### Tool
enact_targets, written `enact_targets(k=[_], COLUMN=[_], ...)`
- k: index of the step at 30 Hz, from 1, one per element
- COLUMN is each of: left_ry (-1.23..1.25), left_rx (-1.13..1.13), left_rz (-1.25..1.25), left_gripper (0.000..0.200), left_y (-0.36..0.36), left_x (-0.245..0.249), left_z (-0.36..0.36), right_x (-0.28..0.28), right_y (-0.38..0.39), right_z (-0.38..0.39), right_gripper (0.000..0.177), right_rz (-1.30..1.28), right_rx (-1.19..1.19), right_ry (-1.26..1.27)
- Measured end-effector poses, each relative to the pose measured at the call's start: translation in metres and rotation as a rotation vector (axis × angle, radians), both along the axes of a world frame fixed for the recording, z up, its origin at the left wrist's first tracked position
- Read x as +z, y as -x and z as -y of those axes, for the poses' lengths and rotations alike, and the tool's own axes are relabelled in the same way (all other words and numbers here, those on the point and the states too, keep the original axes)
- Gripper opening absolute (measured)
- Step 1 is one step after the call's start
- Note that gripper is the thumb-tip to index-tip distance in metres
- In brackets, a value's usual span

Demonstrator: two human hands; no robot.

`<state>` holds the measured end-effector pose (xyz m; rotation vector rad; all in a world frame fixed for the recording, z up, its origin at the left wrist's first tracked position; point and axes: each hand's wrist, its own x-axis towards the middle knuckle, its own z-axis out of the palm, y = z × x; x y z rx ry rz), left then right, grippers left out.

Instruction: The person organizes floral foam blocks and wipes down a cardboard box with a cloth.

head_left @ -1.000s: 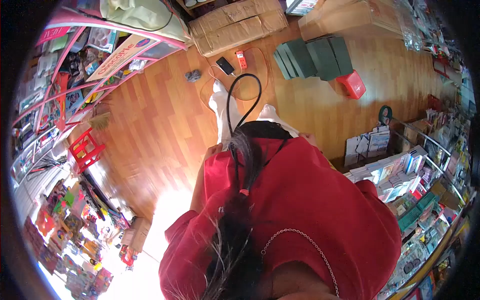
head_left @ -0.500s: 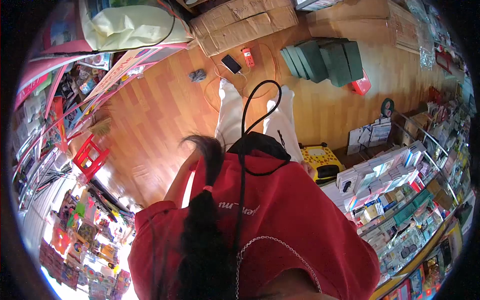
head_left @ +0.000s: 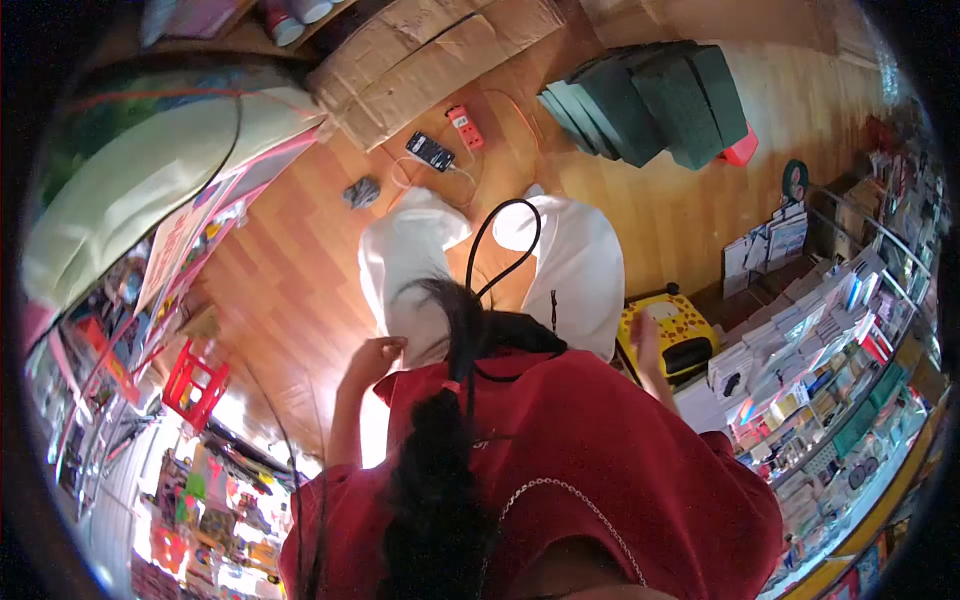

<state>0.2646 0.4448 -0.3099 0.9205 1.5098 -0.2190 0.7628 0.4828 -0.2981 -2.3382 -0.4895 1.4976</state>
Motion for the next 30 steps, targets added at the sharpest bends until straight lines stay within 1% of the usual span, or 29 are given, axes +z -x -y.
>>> enact_targets(k=[1,2,3,5,7,9,10,11,12,13,15,16,17,19,20,22,23,24,26,29,30], left_ry=[-0.036,-0.209,-0.384,-0.7,-0.606,-0.719,-0.89,-1.053,-1.089,-1.196,-1.384,-1.343,-1.29,-1.4,-1.431,-1.321,-1.29,-1.18,-0.998,-0.79,-0.82], left_rx=[-0.148,-0.064,0.017,0.288,0.177,0.406,0.252,-0.041,-0.098,-0.14,-0.201,-0.176,-0.146,-0.151,-0.146,-0.09,-0.066,-0.085,-0.13,-0.283,-0.277], left_rz=[-0.117,-0.151,-0.181,-0.014,-0.086,0.2,0.279,0.169,0.285,0.345,0.356,0.338,0.324,0.351,0.355,0.504,0.574,0.591,0.637,0.574,0.632], left_gripper=[0.033,0.032,0.03,0.027,0.025,0.022,0.02,0.019,0.021,0.029,0.037,0.043,0.049,0.053,0.055,0.056,0.057,0.057,0.059,0.064,0.065], left_y=[0.006,0.015,0.023,0.009,-0.011,-0.066,-0.086,-0.118,-0.144,-0.173,-0.224,-0.245,-0.262,-0.287,-0.294,-0.301,-0.297,-0.293,-0.284,-0.277,-0.278], left_x=[-0.023,-0.044,-0.065,-0.107,-0.141,-0.177,-0.212,-0.202,-0.218,-0.238,-0.271,-0.28,-0.284,-0.305,-0.315,-0.324,-0.319,-0.313,-0.294,-0.28,-0.286], left_z=[-0.016,-0.039,-0.07,-0.149,-0.222,-0.277,-0.3,-0.331,-0.355,-0.375,-0.403,-0.409,-0.411,-0.417,-0.414,-0.415,-0.421,-0.421,-0.436,-0.452,-0.455], right_x=[-0.023,-0.042,-0.05,-0.114,-0.166,-0.194,-0.204,-0.214,-0.221,-0.23,-0.249,-0.251,-0.259,-0.269,-0.272,-0.267,-0.267,-0.27,-0.275,-0.278,-0.278], right_y=[-0.02,-0.021,-0.021,-0.052,-0.065,-0.039,-0.029,-0.029,-0.028,-0.027,-0.036,-0.031,-0.029,-0.027,-0.025,-0.018,-0.015,-0.023,-0.022,-0.022,-0.021], right_z=[-0.023,-0.057,-0.092,-0.136,-0.178,-0.208,-0.219,-0.228,-0.229,-0.228,-0.227,-0.229,-0.233,-0.232,-0.231,-0.23,-0.237,-0.236,-0.238,-0.237,-0.237], right_gripper=[0.043,0.046,0.044,0.039,0.035,0.033,0.034,0.034,0.037,0.042,0.05,0.055,0.056,0.058,0.061,0.062,0.063,0.062,0.062,0.061,0.06], right_rz=[-0.018,0.018,0.188,0.117,0.179,0.286,0.338,0.375,0.412,0.449,0.474,0.506,0.498,0.482,0.421,0.358,0.323,0.272,0.279,0.31,0.322], right_rx=[-0.085,-0.263,-0.228,-0.165,-0.088,-0.085,-0.084,-0.055,-0.033,-0.015,-0.131,-0.153,-0.173,-0.19,-0.188,-0.231,-0.26,-0.246,-0.26,-0.292,-0.305], right_ry=[0.02,-0.119,-0.118,-0.461,-0.518,-0.532,-0.532,-0.604,-0.675,-0.747,-0.758,-0.727,-0.731,-0.693,-0.723,-0.679,-0.679,-0.68,-0.711,-0.748,-0.761])
